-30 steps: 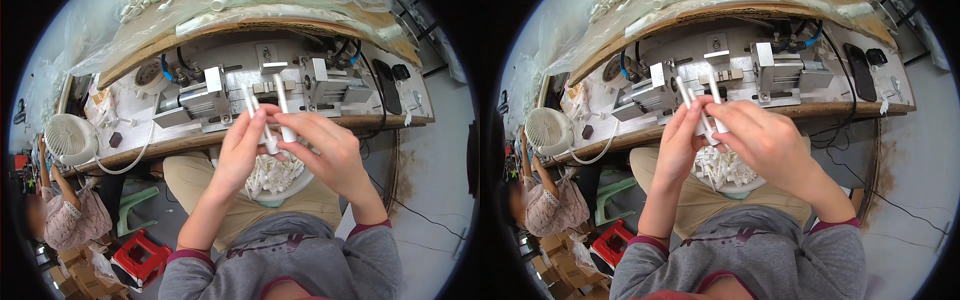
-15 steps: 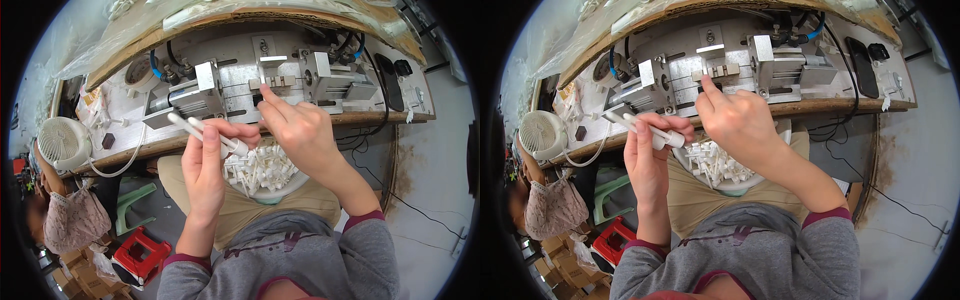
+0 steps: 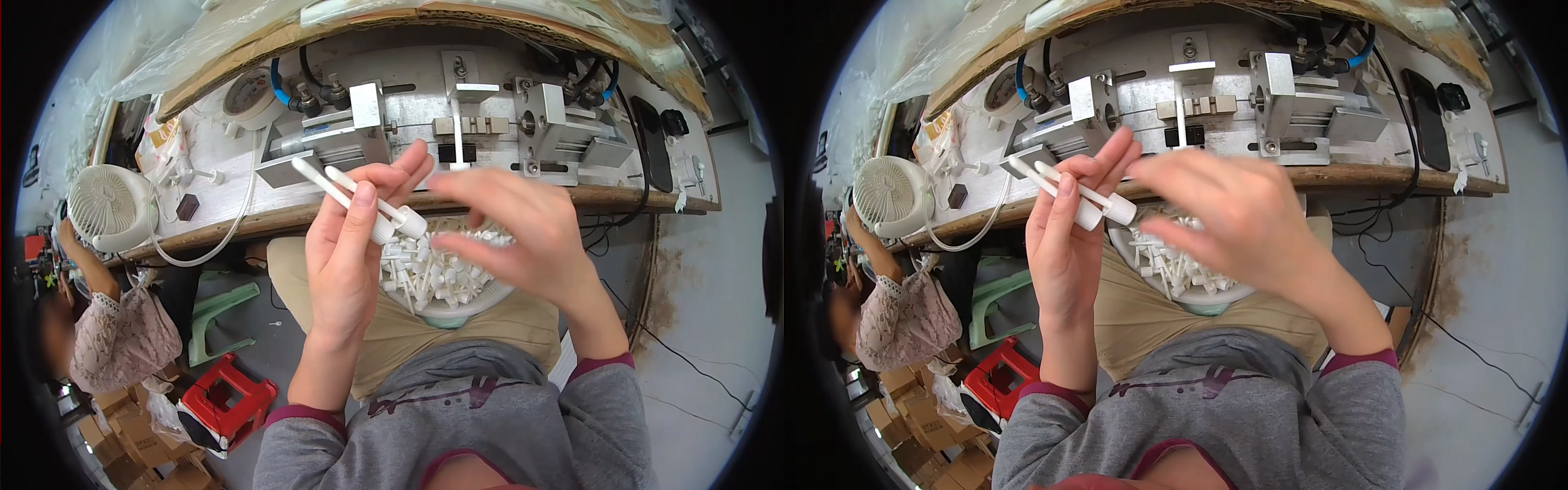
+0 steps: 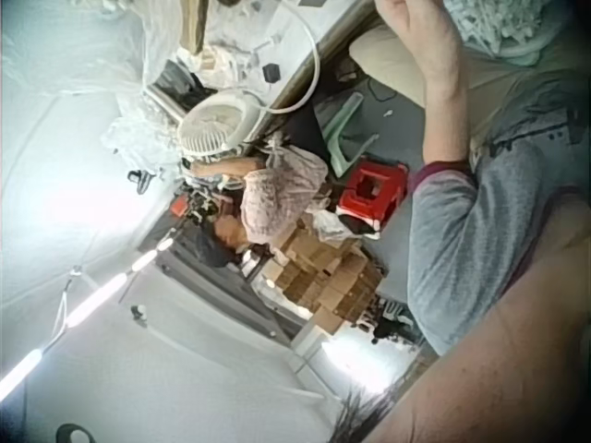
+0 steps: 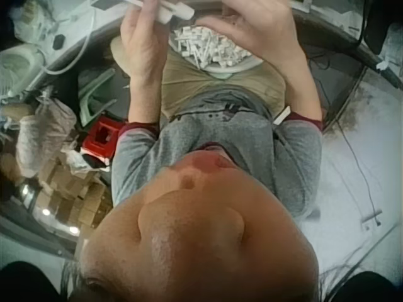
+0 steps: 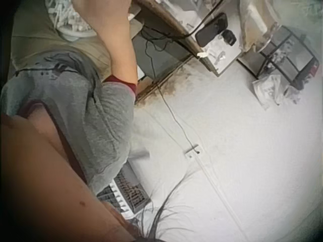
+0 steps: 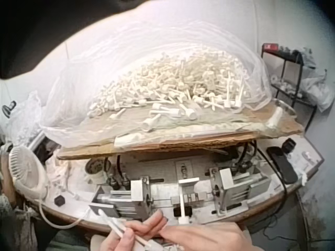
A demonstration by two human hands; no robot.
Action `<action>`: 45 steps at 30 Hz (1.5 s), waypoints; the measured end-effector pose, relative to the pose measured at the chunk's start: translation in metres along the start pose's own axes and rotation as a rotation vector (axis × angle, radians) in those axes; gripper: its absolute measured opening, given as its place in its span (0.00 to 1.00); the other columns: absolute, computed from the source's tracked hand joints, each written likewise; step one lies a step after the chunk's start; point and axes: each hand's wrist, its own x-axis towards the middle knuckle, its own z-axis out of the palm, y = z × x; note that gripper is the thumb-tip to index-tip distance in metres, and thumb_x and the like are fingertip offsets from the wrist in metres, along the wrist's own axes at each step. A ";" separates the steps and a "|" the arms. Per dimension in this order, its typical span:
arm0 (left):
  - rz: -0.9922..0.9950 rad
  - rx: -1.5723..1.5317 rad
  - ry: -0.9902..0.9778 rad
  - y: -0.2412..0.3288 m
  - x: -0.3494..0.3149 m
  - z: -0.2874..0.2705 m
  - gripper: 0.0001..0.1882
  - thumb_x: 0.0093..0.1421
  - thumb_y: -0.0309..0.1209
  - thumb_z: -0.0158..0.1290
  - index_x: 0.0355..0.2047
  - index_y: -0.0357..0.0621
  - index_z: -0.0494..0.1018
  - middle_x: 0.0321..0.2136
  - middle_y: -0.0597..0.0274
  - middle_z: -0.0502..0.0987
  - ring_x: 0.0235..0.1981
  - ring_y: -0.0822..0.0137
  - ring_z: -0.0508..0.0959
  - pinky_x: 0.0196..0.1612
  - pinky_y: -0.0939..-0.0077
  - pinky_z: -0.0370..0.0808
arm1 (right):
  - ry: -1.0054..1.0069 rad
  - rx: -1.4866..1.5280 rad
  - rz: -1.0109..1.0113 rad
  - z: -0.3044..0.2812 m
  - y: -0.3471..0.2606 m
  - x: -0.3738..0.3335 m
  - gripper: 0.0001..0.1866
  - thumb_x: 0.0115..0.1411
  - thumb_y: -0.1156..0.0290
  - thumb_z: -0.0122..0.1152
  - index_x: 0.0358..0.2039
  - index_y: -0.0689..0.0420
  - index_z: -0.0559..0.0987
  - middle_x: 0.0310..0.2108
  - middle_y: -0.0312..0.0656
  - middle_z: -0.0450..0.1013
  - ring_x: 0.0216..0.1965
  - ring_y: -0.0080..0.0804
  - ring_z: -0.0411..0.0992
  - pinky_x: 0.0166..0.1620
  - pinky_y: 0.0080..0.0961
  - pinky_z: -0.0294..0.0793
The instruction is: Manually assemble plastic pump or sprayer components using a small pneumatic or mechanical press fixture.
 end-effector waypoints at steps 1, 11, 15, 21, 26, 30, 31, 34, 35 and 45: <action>-0.037 -0.046 -0.001 0.000 -0.001 0.002 0.16 0.75 0.34 0.39 0.52 0.32 0.68 0.60 0.35 0.68 0.63 0.46 0.69 0.66 0.56 0.65 | 0.030 0.039 -0.085 0.005 -0.001 -0.005 0.22 0.47 0.70 0.73 0.45 0.56 0.81 0.40 0.41 0.79 0.33 0.35 0.80 0.34 0.26 0.80; -0.240 -0.118 -0.136 0.000 -0.002 0.012 0.27 0.75 0.37 0.35 0.65 0.28 0.58 0.61 0.32 0.66 0.63 0.45 0.69 0.66 0.56 0.65 | -0.007 -0.025 -0.227 0.001 -0.003 -0.022 0.18 0.51 0.75 0.66 0.44 0.61 0.78 0.44 0.44 0.75 0.39 0.39 0.78 0.38 0.29 0.79; 0.002 0.272 -0.047 -0.003 0.002 0.000 0.25 0.74 0.32 0.40 0.67 0.31 0.58 0.56 0.43 0.74 0.39 0.73 0.76 0.43 0.79 0.74 | 0.122 -0.229 -0.121 0.003 0.012 -0.016 0.15 0.52 0.74 0.65 0.41 0.63 0.78 0.52 0.51 0.73 0.44 0.43 0.77 0.40 0.31 0.79; -0.073 0.152 -0.099 0.006 -0.005 -0.004 0.26 0.69 0.22 0.46 0.67 0.34 0.58 0.45 0.58 0.75 0.32 0.81 0.67 0.38 0.87 0.67 | -0.074 -0.508 -0.083 0.009 0.022 -0.010 0.13 0.49 0.74 0.61 0.37 0.63 0.76 0.53 0.54 0.76 0.20 0.30 0.75 0.29 0.23 0.75; -0.106 0.117 -0.143 0.011 -0.007 0.000 0.37 0.65 0.16 0.47 0.72 0.35 0.46 0.58 0.52 0.66 0.53 0.68 0.72 0.57 0.74 0.71 | -0.153 -0.595 -0.057 0.003 0.013 0.006 0.11 0.46 0.75 0.61 0.32 0.61 0.74 0.52 0.58 0.76 0.19 0.33 0.76 0.26 0.25 0.75; -0.016 0.210 -0.067 0.021 -0.007 0.000 0.33 0.64 0.13 0.48 0.69 0.30 0.54 0.56 0.46 0.69 0.56 0.56 0.76 0.58 0.65 0.75 | -0.198 -0.609 -0.043 0.002 0.008 0.010 0.12 0.45 0.75 0.61 0.32 0.62 0.75 0.51 0.61 0.76 0.20 0.37 0.77 0.25 0.29 0.76; 0.017 0.274 -0.040 0.025 -0.006 0.001 0.31 0.64 0.13 0.48 0.68 0.29 0.57 0.55 0.45 0.70 0.54 0.56 0.77 0.57 0.65 0.76 | -0.192 -0.583 -0.059 -0.001 0.010 0.012 0.11 0.46 0.75 0.61 0.32 0.62 0.75 0.50 0.59 0.77 0.20 0.37 0.77 0.25 0.29 0.76; 0.199 0.467 0.008 0.032 -0.008 -0.008 0.24 0.56 0.10 0.57 0.55 0.27 0.71 0.49 0.48 0.74 0.46 0.58 0.82 0.48 0.72 0.84 | -0.253 -0.502 -0.020 -0.016 0.011 0.026 0.17 0.51 0.68 0.71 0.40 0.60 0.79 0.46 0.47 0.80 0.25 0.35 0.78 0.28 0.30 0.76; 0.251 0.530 0.008 0.033 -0.007 -0.011 0.24 0.55 0.10 0.59 0.53 0.27 0.73 0.48 0.49 0.74 0.45 0.59 0.82 0.46 0.74 0.85 | -0.175 -0.444 -0.018 -0.023 0.012 0.037 0.18 0.51 0.66 0.72 0.40 0.60 0.80 0.45 0.47 0.80 0.25 0.34 0.79 0.28 0.29 0.76; 0.603 1.223 -0.071 -0.012 0.024 0.012 0.16 0.51 0.20 0.66 0.42 0.37 0.80 0.53 0.54 0.78 0.37 0.65 0.84 0.38 0.76 0.84 | -0.075 -0.657 0.292 -0.038 0.054 0.218 0.27 0.59 0.55 0.62 0.50 0.65 0.78 0.40 0.56 0.79 0.43 0.51 0.78 0.50 0.41 0.76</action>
